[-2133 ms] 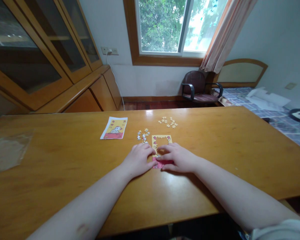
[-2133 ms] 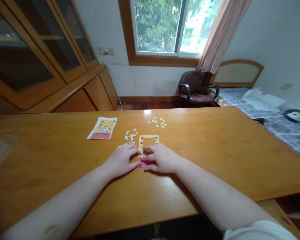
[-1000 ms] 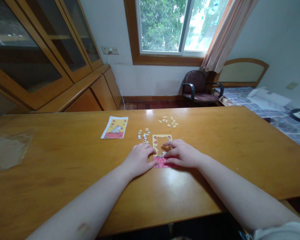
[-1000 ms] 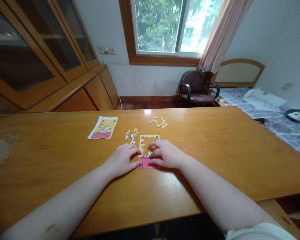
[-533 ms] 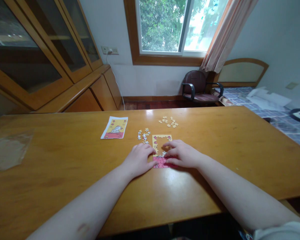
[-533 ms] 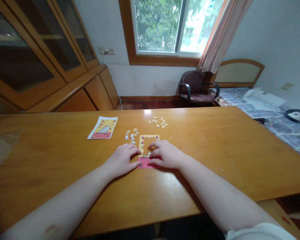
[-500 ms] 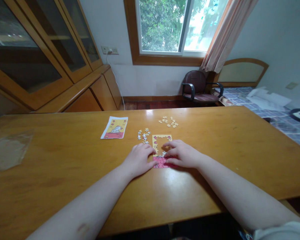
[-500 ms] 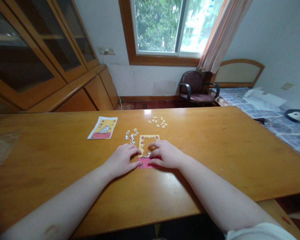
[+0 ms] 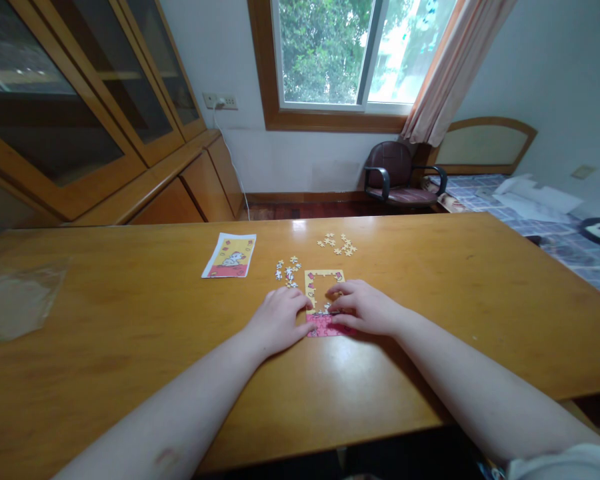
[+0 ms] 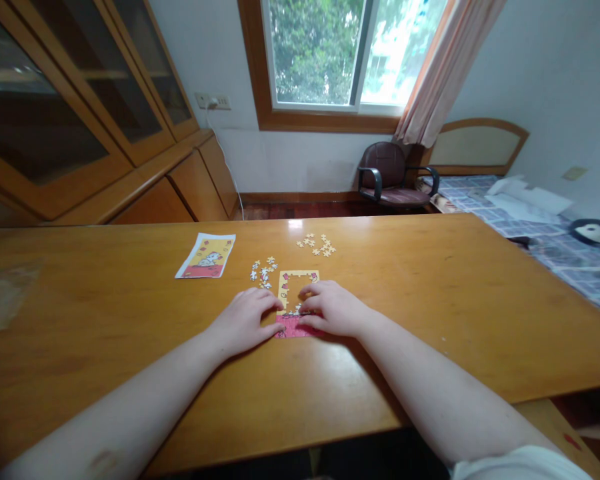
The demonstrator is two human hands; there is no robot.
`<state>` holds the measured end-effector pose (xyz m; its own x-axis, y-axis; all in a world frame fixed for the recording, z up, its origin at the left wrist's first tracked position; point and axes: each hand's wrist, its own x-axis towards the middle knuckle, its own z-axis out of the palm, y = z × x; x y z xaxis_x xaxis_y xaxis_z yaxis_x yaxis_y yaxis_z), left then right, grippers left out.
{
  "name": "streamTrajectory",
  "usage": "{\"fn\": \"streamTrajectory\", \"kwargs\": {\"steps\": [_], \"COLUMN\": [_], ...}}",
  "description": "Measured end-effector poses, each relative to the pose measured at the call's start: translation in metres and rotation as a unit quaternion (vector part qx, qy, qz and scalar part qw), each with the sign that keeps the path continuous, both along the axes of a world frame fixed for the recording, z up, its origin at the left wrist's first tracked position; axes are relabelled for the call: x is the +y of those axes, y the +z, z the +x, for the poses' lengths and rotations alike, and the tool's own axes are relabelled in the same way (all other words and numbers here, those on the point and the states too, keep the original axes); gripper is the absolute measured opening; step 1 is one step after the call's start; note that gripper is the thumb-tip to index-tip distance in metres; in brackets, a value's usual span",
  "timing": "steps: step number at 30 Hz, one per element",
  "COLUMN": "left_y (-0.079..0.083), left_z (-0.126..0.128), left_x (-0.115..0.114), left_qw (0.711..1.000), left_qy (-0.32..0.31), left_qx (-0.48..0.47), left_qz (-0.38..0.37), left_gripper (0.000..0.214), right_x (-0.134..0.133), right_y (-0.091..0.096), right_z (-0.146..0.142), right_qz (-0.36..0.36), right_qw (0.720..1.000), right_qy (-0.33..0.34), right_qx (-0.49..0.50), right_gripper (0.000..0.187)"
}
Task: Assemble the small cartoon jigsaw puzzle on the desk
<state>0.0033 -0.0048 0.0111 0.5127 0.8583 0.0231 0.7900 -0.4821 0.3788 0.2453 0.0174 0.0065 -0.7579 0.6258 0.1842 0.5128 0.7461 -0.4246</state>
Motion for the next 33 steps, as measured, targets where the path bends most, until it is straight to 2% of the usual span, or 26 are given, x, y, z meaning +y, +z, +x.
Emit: {"fn": "streamTrajectory", "kwargs": {"steps": [9, 12, 14, 17, 19, 23, 27, 33], "left_y": [-0.003, -0.005, -0.009, -0.016, -0.021, -0.025, -0.019, -0.011], "left_z": [-0.002, -0.007, -0.011, -0.015, -0.017, -0.020, -0.022, -0.035], "left_x": [0.002, 0.010, 0.017, 0.027, 0.032, 0.037, 0.035, 0.039], "left_qw": [1.000, 0.998, 0.995, 0.988, 0.984, 0.986, 0.986, 0.979], "left_qy": [0.003, 0.044, 0.087, 0.150, 0.170, 0.157, 0.151, 0.194], "left_qx": [-0.006, -0.016, -0.011, 0.028, 0.047, 0.056, 0.062, 0.037], "left_qz": [0.009, 0.035, 0.050, 0.025, 0.003, -0.001, 0.022, 0.055], "left_gripper": [0.028, 0.032, 0.042, 0.063, 0.070, 0.063, 0.050, 0.054], "right_x": [0.000, 0.001, 0.002, 0.003, 0.004, 0.005, 0.006, 0.006], "right_y": [0.000, 0.001, 0.002, 0.001, 0.001, 0.000, -0.001, -0.002], "right_z": [-0.001, -0.001, -0.002, -0.003, -0.003, -0.002, -0.002, -0.001], "right_qz": [-0.004, 0.002, 0.000, -0.011, -0.017, -0.024, -0.027, -0.030], "right_qw": [1.000, 1.000, 0.999, 0.999, 0.999, 0.999, 0.999, 0.999], "right_qy": [0.016, 0.009, 0.006, 0.008, 0.009, 0.008, 0.006, 0.008], "right_qx": [0.016, 0.025, 0.032, 0.036, 0.037, 0.041, 0.045, 0.045], "right_gripper": [0.024, 0.026, 0.027, 0.027, 0.026, 0.025, 0.024, 0.025]}}
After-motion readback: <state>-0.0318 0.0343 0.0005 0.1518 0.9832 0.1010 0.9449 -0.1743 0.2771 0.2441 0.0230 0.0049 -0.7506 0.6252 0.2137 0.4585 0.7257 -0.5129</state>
